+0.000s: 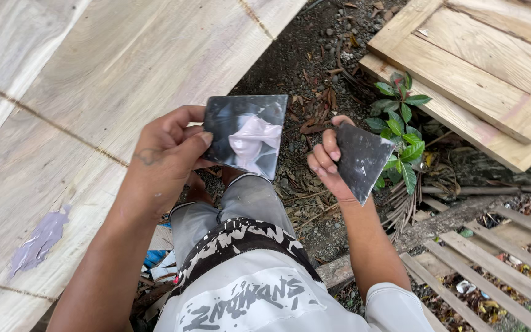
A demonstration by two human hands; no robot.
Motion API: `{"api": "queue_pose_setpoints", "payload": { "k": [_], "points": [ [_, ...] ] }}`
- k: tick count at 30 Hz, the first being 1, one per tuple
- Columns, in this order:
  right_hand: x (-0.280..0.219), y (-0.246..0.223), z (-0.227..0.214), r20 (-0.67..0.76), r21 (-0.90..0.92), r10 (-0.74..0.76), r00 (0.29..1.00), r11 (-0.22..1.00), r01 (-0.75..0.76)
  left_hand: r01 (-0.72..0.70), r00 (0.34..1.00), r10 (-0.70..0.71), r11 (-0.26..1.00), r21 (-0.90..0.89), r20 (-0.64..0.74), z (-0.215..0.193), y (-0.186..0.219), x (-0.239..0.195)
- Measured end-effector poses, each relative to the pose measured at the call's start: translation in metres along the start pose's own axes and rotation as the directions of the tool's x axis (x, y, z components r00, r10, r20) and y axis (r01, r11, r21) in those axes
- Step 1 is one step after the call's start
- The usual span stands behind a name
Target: The person uses a putty knife to scoop wood filler from a metal palette and applies it to gaps and imperfections on a wooden surface. They repeatedly spread and smooth the filler across the wood, working on multiple areas.
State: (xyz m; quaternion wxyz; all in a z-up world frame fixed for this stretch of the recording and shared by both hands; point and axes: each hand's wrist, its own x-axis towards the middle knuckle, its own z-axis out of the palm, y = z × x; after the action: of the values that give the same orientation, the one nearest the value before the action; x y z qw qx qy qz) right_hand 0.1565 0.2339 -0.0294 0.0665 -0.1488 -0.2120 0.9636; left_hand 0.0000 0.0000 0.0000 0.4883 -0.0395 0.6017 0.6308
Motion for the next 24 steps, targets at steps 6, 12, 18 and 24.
{"api": "queue_pose_setpoints", "payload": {
  "k": [6, 12, 18, 24],
  "points": [
    [-0.003, 0.009, 0.012, -0.02, 0.213, 0.072, 0.997, 0.975, -0.066, 0.025, 0.997, -0.02, 0.997, 0.072, -0.075, 0.011, 0.01, -0.01],
    [0.0, 0.002, 0.006, 0.101, 0.021, 0.032, 0.994, 0.999, -0.034, -0.075, 0.996, 0.077, 0.997, 0.029, -0.046, 0.009, -0.004, -0.012],
    [-0.028, -0.032, -0.004, -0.1, -0.915, -0.213, 0.972, 0.404, -0.005, -0.205, 0.975, 0.212, 0.974, 0.095, -0.069, -0.004, -0.02, -0.016],
    [-0.006, -0.035, 0.008, -0.044, -0.999, -0.146, 0.988, -0.016, -0.047, -0.204, 0.975, 0.205, 0.979, 0.02, -0.082, -0.007, -0.023, -0.021]
  ]
}}
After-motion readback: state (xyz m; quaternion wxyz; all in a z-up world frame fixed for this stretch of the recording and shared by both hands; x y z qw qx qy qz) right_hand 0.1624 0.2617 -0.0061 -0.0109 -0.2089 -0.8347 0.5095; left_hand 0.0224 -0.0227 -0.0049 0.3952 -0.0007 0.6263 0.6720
